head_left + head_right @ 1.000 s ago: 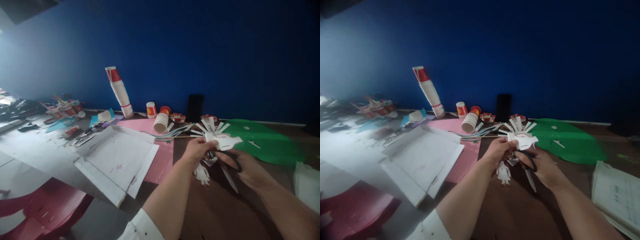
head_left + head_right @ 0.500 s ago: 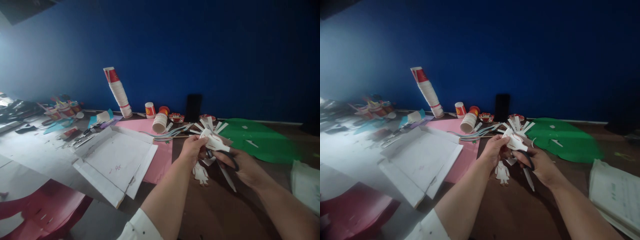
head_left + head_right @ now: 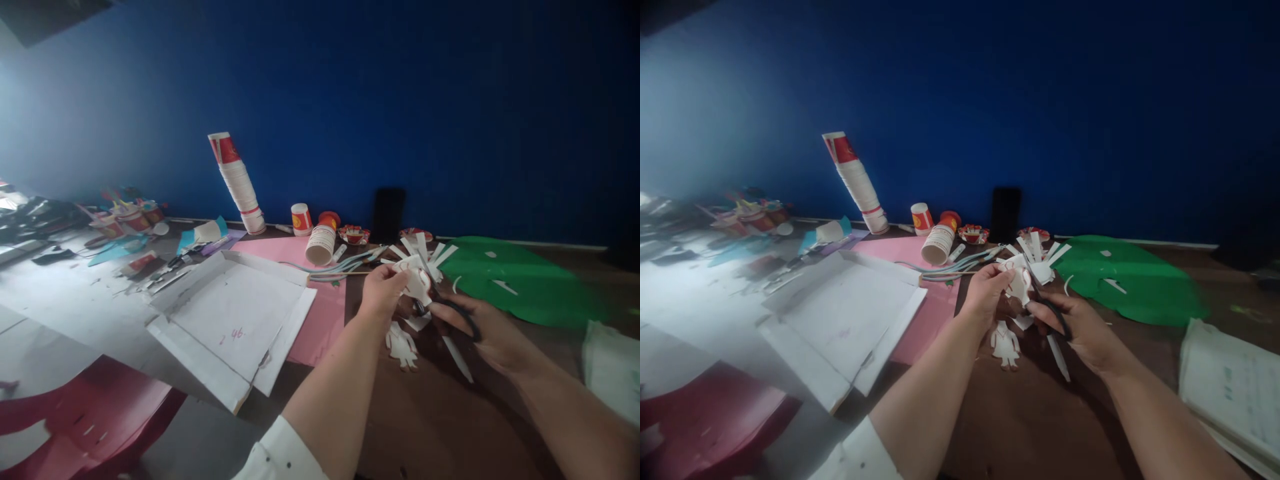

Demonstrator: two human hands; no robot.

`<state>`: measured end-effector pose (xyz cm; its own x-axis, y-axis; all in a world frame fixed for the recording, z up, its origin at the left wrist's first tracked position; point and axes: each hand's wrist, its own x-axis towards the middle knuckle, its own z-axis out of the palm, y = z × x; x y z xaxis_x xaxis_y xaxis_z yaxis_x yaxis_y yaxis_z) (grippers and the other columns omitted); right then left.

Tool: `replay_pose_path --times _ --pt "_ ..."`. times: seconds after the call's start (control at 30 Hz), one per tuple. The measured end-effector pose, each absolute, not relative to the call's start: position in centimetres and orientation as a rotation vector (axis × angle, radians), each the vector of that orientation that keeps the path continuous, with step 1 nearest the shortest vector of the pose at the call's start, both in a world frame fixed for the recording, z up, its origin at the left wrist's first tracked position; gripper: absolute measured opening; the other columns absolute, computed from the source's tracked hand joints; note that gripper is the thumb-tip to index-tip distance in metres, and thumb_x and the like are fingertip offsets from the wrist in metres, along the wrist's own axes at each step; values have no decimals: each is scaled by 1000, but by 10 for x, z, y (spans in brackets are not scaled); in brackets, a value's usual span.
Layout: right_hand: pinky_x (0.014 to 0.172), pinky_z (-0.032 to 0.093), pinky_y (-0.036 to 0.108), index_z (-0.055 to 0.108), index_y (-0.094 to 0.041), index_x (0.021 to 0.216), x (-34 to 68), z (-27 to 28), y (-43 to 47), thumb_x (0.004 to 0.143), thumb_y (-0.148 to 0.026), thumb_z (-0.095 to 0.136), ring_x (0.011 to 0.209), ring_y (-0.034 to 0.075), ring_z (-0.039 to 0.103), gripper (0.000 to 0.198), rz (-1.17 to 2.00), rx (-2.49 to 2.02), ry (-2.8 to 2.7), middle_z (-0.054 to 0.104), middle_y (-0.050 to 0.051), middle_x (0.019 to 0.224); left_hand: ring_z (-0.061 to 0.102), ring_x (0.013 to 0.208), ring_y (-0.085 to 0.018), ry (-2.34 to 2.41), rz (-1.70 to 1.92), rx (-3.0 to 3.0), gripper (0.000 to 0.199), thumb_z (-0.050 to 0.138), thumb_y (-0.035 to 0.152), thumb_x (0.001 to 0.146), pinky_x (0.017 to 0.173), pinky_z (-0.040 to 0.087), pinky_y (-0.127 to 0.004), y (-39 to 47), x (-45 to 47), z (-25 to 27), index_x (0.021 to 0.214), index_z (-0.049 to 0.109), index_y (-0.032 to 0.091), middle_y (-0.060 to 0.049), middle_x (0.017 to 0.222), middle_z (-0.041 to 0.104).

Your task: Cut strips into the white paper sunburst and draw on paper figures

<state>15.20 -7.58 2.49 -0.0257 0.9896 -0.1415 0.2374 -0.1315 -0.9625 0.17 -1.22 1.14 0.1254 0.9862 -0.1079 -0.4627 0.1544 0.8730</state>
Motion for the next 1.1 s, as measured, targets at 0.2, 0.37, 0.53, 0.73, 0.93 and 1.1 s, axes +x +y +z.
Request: replay_pose_path --times 0.2,0.37,0.53,0.73,0.93,1.1 --pt "54 47 29 71 -20 89 149 26 -78 71 -59 79 56 17 57 43 1317 -1398 -1263 63 0 62 49 54 -9 957 1222 944 17 71 29 73 53 40 -20 -11 0 13 72 61 16 2 60 56" --pt "52 47 28 65 -20 67 148 32 -79 70 -60 78 54 16 57 42 1278 -1399 -1308 61 -1 61 50 56 -10 979 1210 994 18 71 32 74 54 40 -21 -10 0 11 73 61 16 1 62 57" --pt "50 42 25 66 -20 68 152 26 -75 69 -55 80 55 14 53 37 1071 -1477 -1389 59 -2 59 47 54 -9 973 1200 1052 18 70 32 74 53 39 -21 -12 -1 13 72 61 16 1 63 56" --pt "48 42 25 75 -21 96 156 19 -71 70 -51 80 55 15 54 40 1079 -1501 -1370 61 -3 61 45 50 -8 949 1184 1012 19 70 31 74 50 38 -20 -16 -3 19 70 59 16 2 59 53" --pt "46 40 24 76 -19 88 156 20 -72 73 -55 77 51 14 50 39 996 -1475 -1439 57 -2 56 47 49 -8 916 1173 963 24 74 35 71 50 39 -20 -15 -2 17 70 59 16 2 58 55" --pt "47 39 25 69 -21 70 157 22 -72 73 -59 75 51 14 50 39 983 -1517 -1466 56 -2 54 48 47 -9 890 1144 940 26 75 38 71 45 40 -21 -13 -1 14 72 60 16 2 57 55"
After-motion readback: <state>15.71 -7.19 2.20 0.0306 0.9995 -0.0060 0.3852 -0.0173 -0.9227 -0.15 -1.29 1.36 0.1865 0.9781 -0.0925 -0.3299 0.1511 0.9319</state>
